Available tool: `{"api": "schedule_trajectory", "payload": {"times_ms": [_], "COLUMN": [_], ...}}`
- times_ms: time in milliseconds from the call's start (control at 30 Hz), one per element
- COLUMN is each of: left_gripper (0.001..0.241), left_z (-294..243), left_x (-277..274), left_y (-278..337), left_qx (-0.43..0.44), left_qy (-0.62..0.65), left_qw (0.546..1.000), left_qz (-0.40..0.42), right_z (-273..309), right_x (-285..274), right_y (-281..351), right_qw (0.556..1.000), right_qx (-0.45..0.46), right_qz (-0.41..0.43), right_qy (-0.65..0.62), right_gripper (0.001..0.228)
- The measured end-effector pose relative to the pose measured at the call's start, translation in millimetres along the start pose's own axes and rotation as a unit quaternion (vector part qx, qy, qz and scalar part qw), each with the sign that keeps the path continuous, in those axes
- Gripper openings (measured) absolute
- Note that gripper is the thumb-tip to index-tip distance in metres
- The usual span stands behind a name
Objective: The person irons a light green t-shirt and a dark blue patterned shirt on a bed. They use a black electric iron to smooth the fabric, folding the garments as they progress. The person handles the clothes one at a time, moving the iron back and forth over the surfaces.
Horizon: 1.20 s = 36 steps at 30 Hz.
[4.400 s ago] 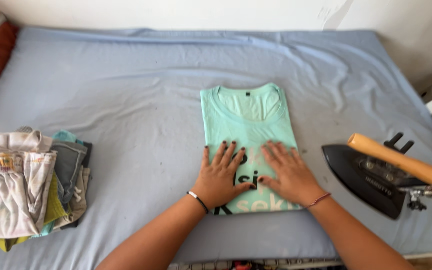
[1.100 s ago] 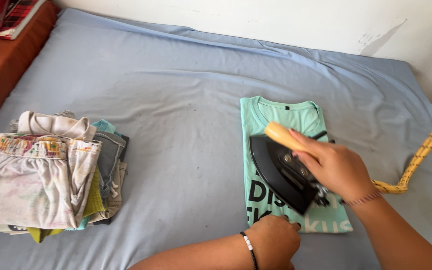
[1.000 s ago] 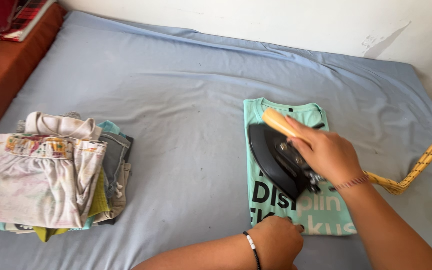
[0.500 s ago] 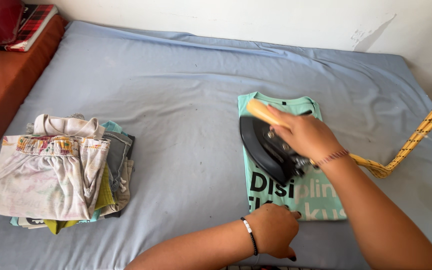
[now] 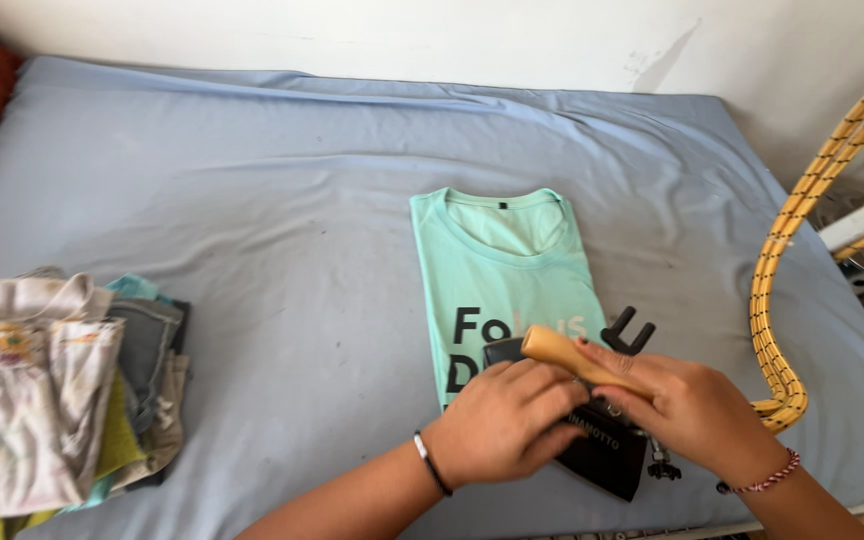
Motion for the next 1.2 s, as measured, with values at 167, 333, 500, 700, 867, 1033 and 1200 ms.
{"api": "schedule_trajectory", "payload": {"times_ms": [167, 333, 500, 700, 867, 1033, 1200], "left_gripper": [0.055, 0.084, 0.086, 0.085, 0.086, 0.086, 0.087], "left_z": [26.0, 75.0, 88.1, 88.0, 88.5, 88.9, 87.5], "left_x": [36.1, 64.6, 72.6, 72.3, 74.0, 74.6, 73.2], "left_y": [10.0, 34.5, 44.3, 45.1, 45.4, 45.9, 46.0], "left_qx": [-0.084, -0.210, -0.200, -0.209, -0.210, -0.216, -0.199], "left_qy": [-0.035, -0.127, -0.124, -0.121, -0.128, -0.122, -0.137], "left_qw": [0.988, 0.925, 0.928, 0.923, 0.922, 0.921, 0.923], "left_qz": [0.124, 0.289, 0.288, 0.301, 0.299, 0.300, 0.300], "right_z": [-55.8, -105.1, -140.2, -146.1, -131.1, -125.2, -131.7], "right_x": [2.7, -2.1, 6.8, 7.5, 8.7, 5.9, 0.7], "right_y": [-9.8, -47.2, -76.1, -68.1, -49.2, -64.8, -96.0], "right_qw": [0.990, 0.978, 0.959, 0.984, 0.983, 0.952, 0.963], "right_qx": [0.127, 0.182, 0.270, 0.171, 0.184, 0.286, 0.254], "right_qz": [-0.016, -0.053, 0.013, 0.032, 0.019, 0.040, -0.034], "right_qy": [0.054, 0.087, 0.084, -0.029, 0.022, 0.102, 0.086], "right_gripper": [0.056, 0.051, 0.052, 0.057, 0.053, 0.050, 0.048]}}
Point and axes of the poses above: each hand's wrist, its own y-axis away from the middle knuckle, its own x-axis out of the palm, z = x × y, the point moved 6 cm from there along -y, towards the middle knuckle, and after that the axes turned 12 degrees about y, right-handed, at the moved point
